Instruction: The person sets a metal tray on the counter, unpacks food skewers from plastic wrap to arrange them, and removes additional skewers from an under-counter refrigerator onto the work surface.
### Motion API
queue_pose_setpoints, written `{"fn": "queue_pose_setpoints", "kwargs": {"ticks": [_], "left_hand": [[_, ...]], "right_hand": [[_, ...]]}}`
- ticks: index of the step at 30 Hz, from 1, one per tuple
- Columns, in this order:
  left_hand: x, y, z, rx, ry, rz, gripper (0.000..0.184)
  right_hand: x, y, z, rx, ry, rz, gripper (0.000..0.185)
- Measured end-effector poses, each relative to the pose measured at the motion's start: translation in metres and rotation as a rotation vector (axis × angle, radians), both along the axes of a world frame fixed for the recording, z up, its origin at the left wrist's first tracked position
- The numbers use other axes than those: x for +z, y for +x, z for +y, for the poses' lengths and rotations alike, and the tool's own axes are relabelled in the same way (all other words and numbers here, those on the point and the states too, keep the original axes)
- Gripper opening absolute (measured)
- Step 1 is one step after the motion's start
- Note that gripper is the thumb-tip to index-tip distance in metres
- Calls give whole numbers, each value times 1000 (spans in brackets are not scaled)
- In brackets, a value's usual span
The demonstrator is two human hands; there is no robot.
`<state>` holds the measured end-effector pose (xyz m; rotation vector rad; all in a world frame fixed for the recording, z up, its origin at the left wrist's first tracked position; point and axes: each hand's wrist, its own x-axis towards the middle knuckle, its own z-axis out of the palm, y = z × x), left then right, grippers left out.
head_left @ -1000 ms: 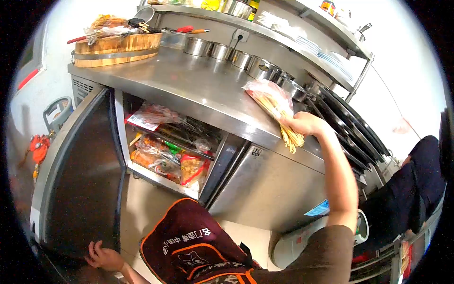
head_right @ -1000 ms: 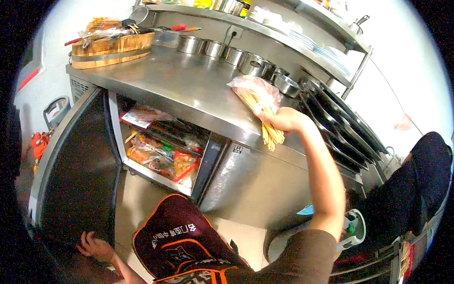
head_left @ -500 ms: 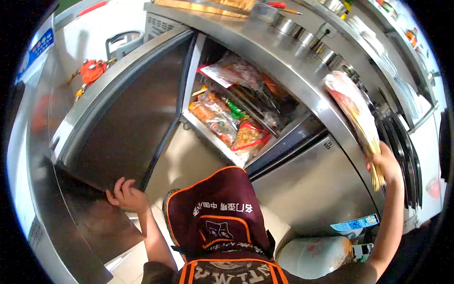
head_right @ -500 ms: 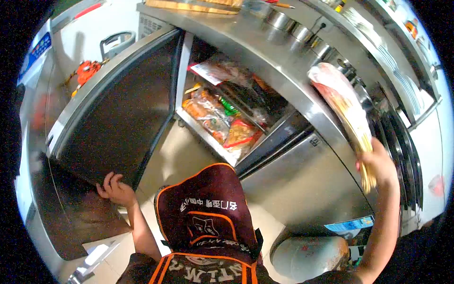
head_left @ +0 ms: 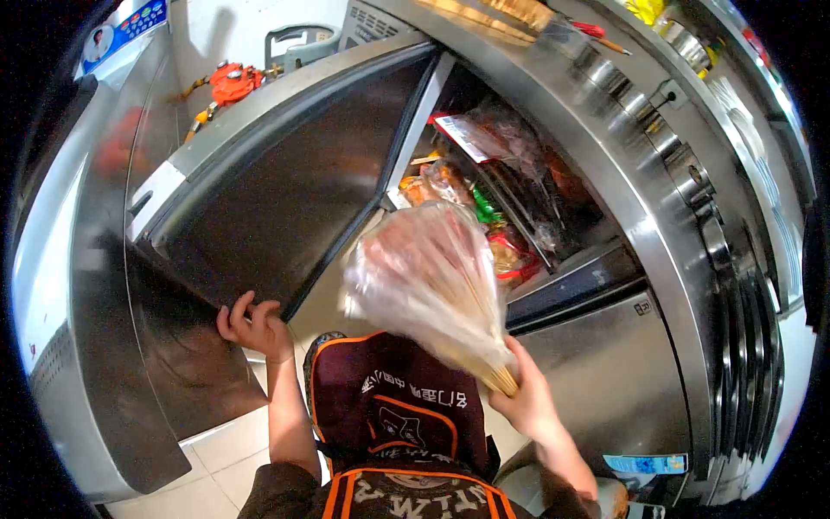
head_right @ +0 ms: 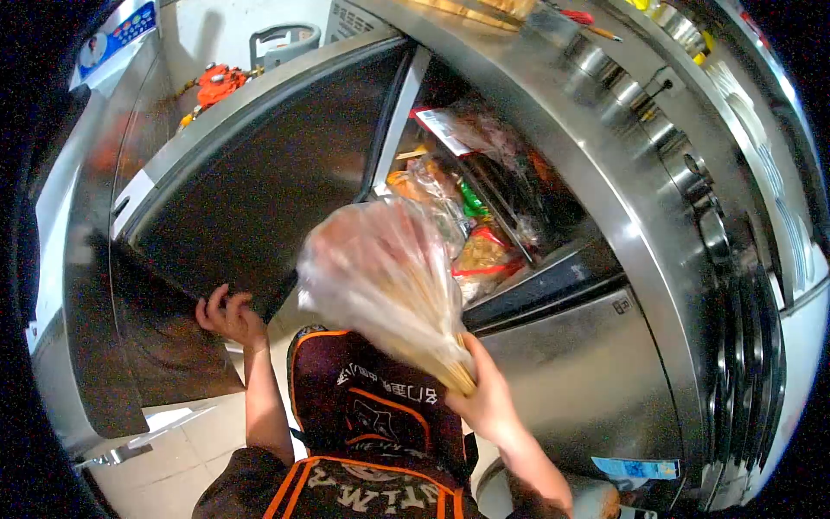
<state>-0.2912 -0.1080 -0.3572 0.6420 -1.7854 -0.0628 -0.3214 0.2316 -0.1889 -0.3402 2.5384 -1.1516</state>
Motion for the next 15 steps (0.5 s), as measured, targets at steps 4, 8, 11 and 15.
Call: {"fn": "queue_pose_setpoints", "kwargs": {"ticks": [4, 8, 11, 15], "left_hand": [[3, -8, 2, 19, 26, 57, 26], [12, -8, -3, 98, -63, 54, 27], [8, -15, -10, 223, -101, 14, 29], [7, -22, -18, 256, -116, -1, 30]], "right_hand": [[-75, -61, -13, 13, -162, 31, 62], [-153, -133, -25, -180, -222, 53, 54], [-222, -204, -42, -273, -195, 251, 46], [-267, -262, -66, -284, -364, 434, 48]]}}
